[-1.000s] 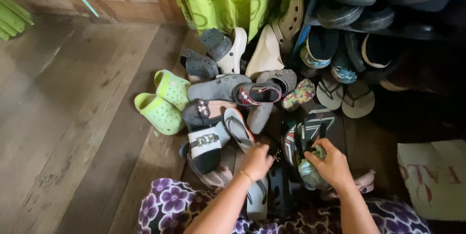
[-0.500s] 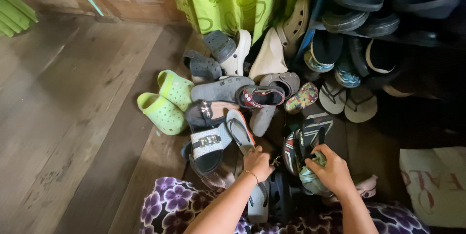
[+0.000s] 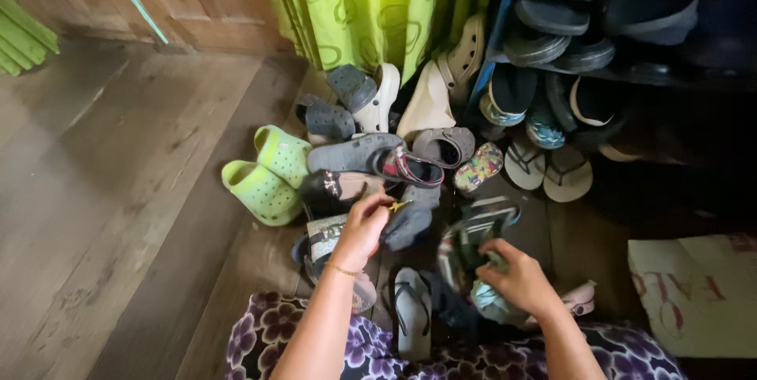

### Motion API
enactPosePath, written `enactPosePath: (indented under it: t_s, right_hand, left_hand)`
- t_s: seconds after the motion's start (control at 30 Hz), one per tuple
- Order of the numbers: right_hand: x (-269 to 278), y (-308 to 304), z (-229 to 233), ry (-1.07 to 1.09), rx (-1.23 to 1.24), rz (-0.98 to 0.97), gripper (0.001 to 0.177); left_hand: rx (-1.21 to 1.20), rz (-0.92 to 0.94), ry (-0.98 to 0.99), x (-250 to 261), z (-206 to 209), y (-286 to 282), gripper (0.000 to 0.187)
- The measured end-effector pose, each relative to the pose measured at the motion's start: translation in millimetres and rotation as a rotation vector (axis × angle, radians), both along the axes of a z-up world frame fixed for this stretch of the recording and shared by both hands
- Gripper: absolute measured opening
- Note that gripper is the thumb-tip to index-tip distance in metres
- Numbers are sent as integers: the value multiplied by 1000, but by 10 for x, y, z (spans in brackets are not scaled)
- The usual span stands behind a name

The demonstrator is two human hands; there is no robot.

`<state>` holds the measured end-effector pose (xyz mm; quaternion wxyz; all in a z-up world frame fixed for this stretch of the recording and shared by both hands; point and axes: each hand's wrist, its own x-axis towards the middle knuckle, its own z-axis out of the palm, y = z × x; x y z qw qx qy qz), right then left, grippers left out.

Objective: The person sits on the floor and wipes various shoes and sandals with a cloth. They pick up each item, wipe it, and place it on a nearby shoe rack.

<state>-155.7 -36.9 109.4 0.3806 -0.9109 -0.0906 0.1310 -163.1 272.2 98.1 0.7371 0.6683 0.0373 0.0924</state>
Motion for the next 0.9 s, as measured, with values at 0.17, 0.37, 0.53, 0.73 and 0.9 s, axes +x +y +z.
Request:
enactPosePath:
  t_s: [0.17, 0.37, 0.53, 0.73, 0.9]
  right_hand:
    - [-145, 88, 341, 44, 340, 32, 51]
    - [-261, 199, 463, -50, 579, -89, 43]
    - [-397, 24, 533, -3, 781, -207, 35]
    - [-698, -94, 723, -18, 765, -30, 39]
    - [-905, -76, 865, -99, 658, 54, 41]
  left_hand:
    - [167, 113, -119, -220, 664, -398, 12]
    - [599, 154, -533, -680, 1129, -1114, 15]
    - [542, 133, -584, -865, 1324, -977, 18]
    - [693, 77, -103, -897, 1174, -1027, 30]
    - [-72, -27, 142, -843, 894, -1305, 32]
